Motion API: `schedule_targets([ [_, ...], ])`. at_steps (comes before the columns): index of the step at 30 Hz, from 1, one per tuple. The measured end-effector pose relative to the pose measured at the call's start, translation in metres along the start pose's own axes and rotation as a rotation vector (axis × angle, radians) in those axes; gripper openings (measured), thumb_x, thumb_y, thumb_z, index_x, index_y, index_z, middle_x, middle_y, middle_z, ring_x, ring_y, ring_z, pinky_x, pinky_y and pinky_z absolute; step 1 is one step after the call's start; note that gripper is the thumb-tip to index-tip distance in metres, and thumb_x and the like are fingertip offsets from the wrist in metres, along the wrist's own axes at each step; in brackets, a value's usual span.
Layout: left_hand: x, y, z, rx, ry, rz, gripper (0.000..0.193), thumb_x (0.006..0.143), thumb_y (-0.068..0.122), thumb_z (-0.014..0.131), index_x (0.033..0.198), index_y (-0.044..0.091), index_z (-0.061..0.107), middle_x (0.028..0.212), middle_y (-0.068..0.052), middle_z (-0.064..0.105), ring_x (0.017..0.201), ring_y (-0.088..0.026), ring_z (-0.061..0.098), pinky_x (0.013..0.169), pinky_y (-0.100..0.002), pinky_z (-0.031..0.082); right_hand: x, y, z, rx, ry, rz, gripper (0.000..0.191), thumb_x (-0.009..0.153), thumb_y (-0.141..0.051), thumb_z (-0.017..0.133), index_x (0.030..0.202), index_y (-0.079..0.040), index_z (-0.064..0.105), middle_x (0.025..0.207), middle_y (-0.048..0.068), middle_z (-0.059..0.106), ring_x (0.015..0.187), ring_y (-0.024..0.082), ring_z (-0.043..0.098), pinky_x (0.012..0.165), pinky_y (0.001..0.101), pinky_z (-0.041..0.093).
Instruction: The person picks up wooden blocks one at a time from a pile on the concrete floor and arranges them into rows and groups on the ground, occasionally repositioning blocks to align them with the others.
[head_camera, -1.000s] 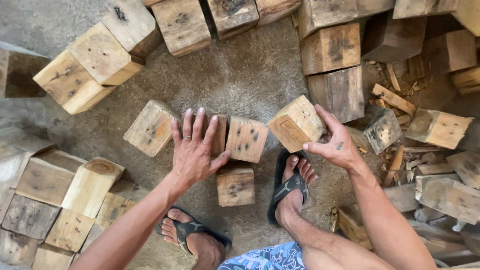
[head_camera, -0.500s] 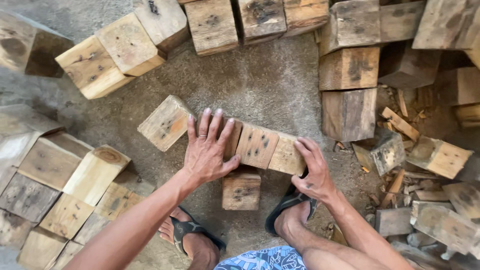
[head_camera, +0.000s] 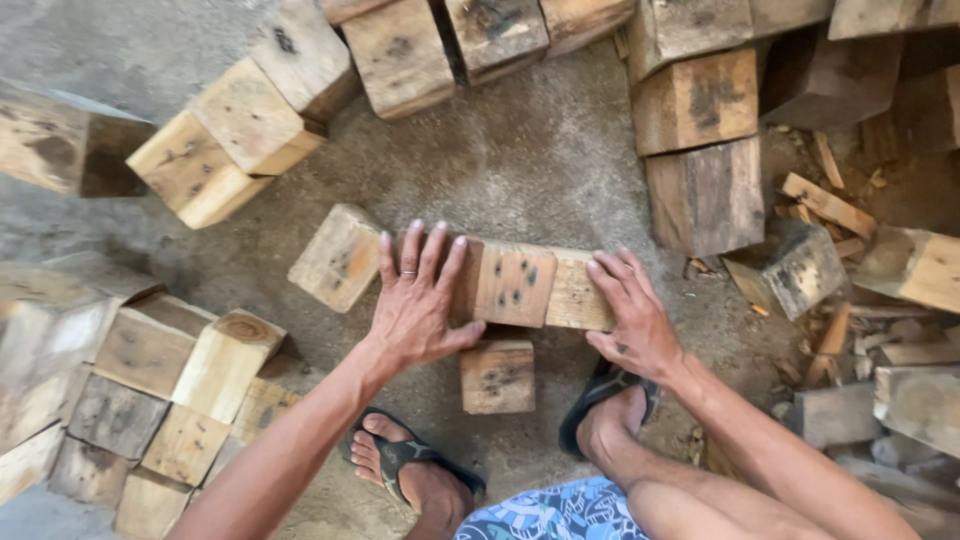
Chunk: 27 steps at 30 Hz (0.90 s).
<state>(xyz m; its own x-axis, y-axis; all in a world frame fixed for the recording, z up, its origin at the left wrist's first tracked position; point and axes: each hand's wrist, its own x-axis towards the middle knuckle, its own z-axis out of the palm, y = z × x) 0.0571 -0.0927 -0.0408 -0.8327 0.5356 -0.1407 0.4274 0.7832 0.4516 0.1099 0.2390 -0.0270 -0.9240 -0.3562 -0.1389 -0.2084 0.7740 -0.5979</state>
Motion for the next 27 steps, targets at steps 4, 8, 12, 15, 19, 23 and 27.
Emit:
schedule_targets([
  [4, 0.002, -0.015, -0.024, -0.05, -0.117, -0.019, 0.135, 0.05, 0.055, 0.088, 0.156, 0.001, 0.025, 0.162, -0.018, 0.027, 0.152, -0.039, 0.016, 0.123, -0.057, 0.008, 0.002, -0.002, 0.008, -0.017, 0.061, 0.026, 0.102, 0.053, -0.017, 0.087, 0.145, -0.005, 0.044, 0.153, 0.018, 0.043, 0.146, 0.049, 0.034, 0.119, 0.0538, 0.036],
  [8, 0.007, -0.027, -0.037, 0.133, -0.148, -0.01, 0.137, 0.044, 0.042, 0.094, 0.155, 0.001, 0.025, 0.158, -0.018, 0.033, 0.149, -0.036, 0.026, 0.121, -0.057, 0.01, 0.003, 0.0, 0.017, -0.044, 0.096, 0.018, 0.099, 0.059, -0.028, 0.086, 0.145, -0.006, 0.043, 0.152, 0.02, 0.043, 0.146, 0.05, 0.033, 0.119, 0.0566, 0.034],
  [12, 0.011, -0.031, -0.038, 0.139, -0.18, -0.038, 0.129, 0.044, 0.041, 0.093, 0.152, 0.006, 0.032, 0.149, -0.014, 0.043, 0.147, -0.033, 0.033, 0.123, -0.057, 0.012, 0.004, 0.0, 0.024, -0.021, 0.182, -0.05, 0.099, 0.065, -0.041, 0.083, 0.145, -0.004, 0.038, 0.151, 0.023, 0.042, 0.145, 0.051, 0.034, 0.122, 0.062, 0.029],
  [15, 0.011, -0.032, -0.035, 0.133, -0.101, -0.096, 0.127, 0.041, 0.043, 0.093, 0.148, 0.005, 0.036, 0.145, -0.015, 0.046, 0.144, -0.033, 0.035, 0.122, -0.059, 0.011, 0.005, -0.003, 0.025, 0.029, 0.21, -0.023, 0.097, 0.062, -0.034, 0.082, 0.144, -0.005, 0.04, 0.15, 0.023, 0.043, 0.144, 0.05, 0.036, 0.121, 0.06, 0.03],
  [19, 0.013, -0.026, -0.032, 0.134, 0.049, -0.265, 0.127, 0.043, 0.051, 0.092, 0.147, 0.001, 0.038, 0.137, -0.018, 0.05, 0.137, -0.035, 0.041, 0.12, -0.061, 0.013, 0.007, -0.005, 0.025, 0.033, 0.213, -0.029, 0.1, 0.059, -0.031, 0.084, 0.144, -0.004, 0.04, 0.149, 0.022, 0.043, 0.144, 0.05, 0.035, 0.121, 0.0605, 0.03],
  [23, 0.02, -0.023, -0.039, 0.061, 0.011, -0.557, 0.132, 0.055, 0.078, 0.084, 0.147, -0.002, 0.035, 0.126, -0.02, 0.051, 0.128, -0.033, 0.045, 0.121, -0.061, 0.015, 0.007, -0.005, 0.027, 0.04, 0.232, -0.032, 0.099, 0.059, -0.03, 0.086, 0.144, -0.006, 0.04, 0.148, 0.021, 0.043, 0.144, 0.049, 0.036, 0.121, 0.0597, 0.031],
  [27, 0.019, -0.025, -0.059, 0.048, -0.183, -0.575, 0.139, 0.064, 0.085, 0.074, 0.16, -0.002, 0.023, 0.129, -0.02, 0.054, 0.128, -0.033, 0.048, 0.121, -0.062, 0.021, 0.006, -0.003, 0.03, 0.049, 0.231, -0.034, 0.101, 0.058, -0.031, 0.086, 0.144, -0.005, 0.04, 0.148, 0.02, 0.043, 0.142, 0.049, 0.037, 0.121, 0.06, 0.032],
])
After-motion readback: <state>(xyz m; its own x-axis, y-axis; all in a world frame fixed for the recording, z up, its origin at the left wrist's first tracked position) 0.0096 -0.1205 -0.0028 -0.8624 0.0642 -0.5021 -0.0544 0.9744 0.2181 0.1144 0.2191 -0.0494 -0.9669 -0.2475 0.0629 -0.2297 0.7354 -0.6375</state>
